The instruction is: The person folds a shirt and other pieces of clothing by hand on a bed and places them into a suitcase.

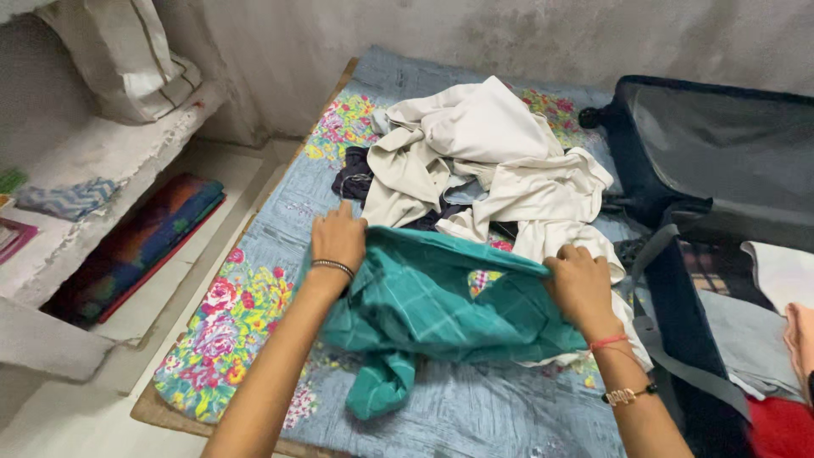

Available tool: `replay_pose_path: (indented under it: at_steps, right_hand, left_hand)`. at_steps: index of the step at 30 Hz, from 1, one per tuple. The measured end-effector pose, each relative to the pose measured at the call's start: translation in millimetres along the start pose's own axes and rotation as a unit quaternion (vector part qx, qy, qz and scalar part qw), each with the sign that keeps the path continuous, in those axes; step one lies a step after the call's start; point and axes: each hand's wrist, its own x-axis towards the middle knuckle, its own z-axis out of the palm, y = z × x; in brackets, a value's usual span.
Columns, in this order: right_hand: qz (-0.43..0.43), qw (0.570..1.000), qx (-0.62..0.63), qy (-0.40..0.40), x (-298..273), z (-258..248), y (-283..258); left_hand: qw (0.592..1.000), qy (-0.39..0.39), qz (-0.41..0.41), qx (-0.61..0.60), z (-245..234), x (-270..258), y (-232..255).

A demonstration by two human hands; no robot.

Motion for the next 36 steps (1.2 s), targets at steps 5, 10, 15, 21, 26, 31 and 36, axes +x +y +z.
replay_pose_path:
  at_steps: [5,10,15,21,26,31,36]
  right_hand:
    - [0.049,0.997,-0.008,-0.063,51.0,7.8,3.1]
    - [0.124,0.99,0.059,-0.044,113.8,34.9,-5.2]
    - [0.124,0.956,0.261,0.05,213.6,65.4,-21.9]
    - [-0.041,0.942,0.304,0.139,302.6,81.0,-59.6]
    - [-0.106,0.945,0.306,-0.04,288.8,100.2,-85.1]
    - [-0.146,0.945,0.293,-0.004,181.8,100.0,-128.0]
    - [-0.037,0.902,0.415,-0.114,29.5,48.1,-196.7]
  left_hand:
    - [0.99,-0.049,-0.13,0.029,19.9,49.3,-34.9]
    - [0.855,-0.129,-0.388,-0.319,64.4,62.5,-64.3]
    - [0.576,-0.053,-0.441,-0.686,139.2,69.8,-95.4]
    - [0.719,0.103,-0.278,-0.629,185.9,84.5,-101.5]
    - [0.85,0.087,-0.127,-0.504,190.0,50.8,-85.0]
    - [0.92,0.058,-0.186,-0.341,165.5,-31.8,-69.6]
    - [0.859,-0.002,-0.41,-0.307,165.0,-118.4,-60.9]
